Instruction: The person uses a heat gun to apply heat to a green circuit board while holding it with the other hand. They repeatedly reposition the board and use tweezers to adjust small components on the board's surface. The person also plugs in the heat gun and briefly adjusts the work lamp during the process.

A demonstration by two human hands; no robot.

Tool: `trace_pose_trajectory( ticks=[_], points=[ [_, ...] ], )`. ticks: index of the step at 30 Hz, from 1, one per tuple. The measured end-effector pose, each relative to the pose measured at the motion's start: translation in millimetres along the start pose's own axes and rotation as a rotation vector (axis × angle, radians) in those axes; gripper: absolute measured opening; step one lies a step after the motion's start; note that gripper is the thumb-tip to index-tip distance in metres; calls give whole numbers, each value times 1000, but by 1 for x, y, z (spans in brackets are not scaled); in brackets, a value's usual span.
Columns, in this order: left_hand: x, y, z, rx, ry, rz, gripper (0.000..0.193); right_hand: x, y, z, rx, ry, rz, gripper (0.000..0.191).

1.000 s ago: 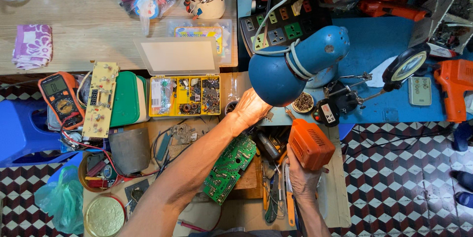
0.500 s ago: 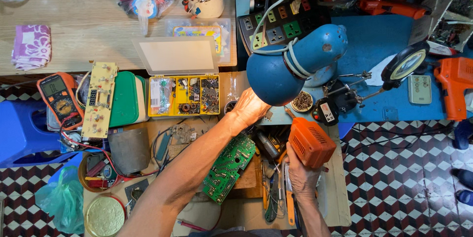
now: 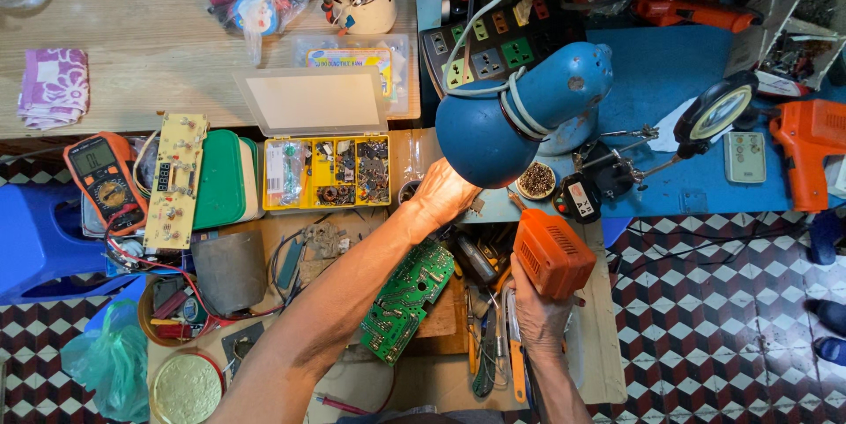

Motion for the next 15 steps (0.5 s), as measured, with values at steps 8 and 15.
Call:
trace_pose_trajectory(
  ticks=[8, 15],
  points=[
    [-4, 14, 10, -29, 6, 30, 24, 4, 0, 22, -322, 125, -208, 48],
    [7, 35, 54, 56, 238, -52, 19, -32, 3, 41, -255, 183, -143, 50]
  ],
)
Point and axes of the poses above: each hand's wrist, its own x-axis away from the middle knuckle, its own z-axis out of the back of the hand, y = z × x, the point moved 3 cm from there along -x, towards the middle knuckle, and after that the axes turned 8 degrees about y, right-handed, at the moved point
